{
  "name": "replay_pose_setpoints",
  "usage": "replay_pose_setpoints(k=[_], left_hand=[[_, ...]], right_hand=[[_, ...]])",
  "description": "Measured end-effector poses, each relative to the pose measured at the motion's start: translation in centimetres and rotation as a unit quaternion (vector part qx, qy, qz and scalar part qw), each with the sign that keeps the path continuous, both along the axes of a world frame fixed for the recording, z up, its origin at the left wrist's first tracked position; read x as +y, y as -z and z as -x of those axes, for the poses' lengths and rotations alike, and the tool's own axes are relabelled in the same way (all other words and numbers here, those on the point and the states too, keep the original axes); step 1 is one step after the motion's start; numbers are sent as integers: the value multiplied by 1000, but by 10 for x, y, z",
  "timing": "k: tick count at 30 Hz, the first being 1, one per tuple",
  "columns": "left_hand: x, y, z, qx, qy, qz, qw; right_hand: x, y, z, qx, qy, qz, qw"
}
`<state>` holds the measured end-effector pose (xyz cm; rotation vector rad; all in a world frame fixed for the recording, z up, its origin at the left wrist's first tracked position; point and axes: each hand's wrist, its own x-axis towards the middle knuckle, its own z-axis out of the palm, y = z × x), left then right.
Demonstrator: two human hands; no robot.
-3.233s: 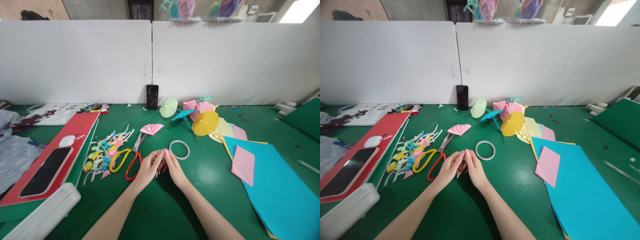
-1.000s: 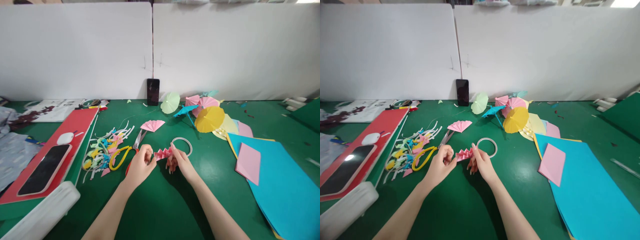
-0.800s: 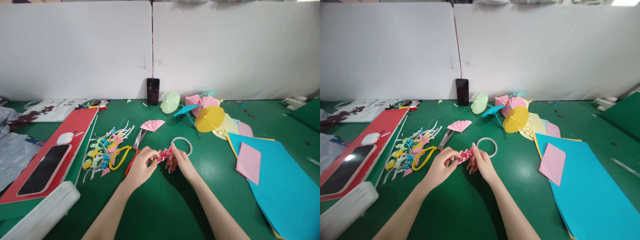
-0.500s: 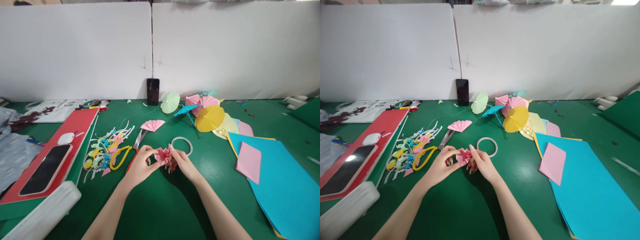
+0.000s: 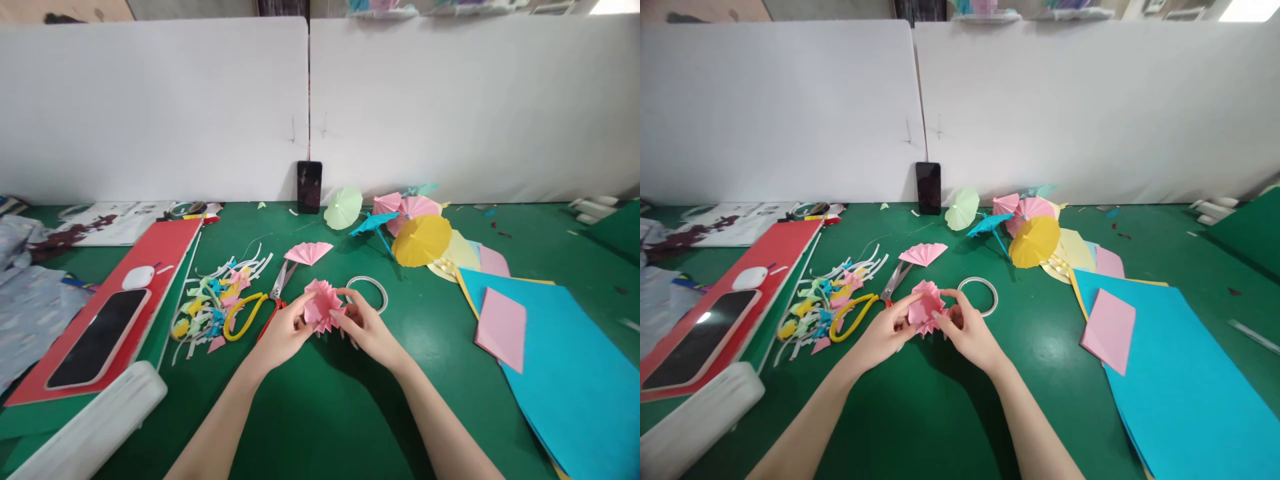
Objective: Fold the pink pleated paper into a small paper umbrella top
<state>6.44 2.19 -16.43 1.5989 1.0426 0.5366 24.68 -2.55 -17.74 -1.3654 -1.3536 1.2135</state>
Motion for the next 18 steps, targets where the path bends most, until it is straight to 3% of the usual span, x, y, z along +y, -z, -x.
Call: replay_pose_setpoints(k=[8, 14, 18], left_hand=[[1, -6, 6, -8, -24, 25, 999], [1, -5, 7, -13, -13, 49, 999], [1, -4, 10, -10, 1, 62, 998]], right_hand=[[1, 3, -13, -180, 92, -134, 970], [-7, -5, 9, -289, 5, -242, 926], [-10, -5, 13, -429, 5, -273, 861]])
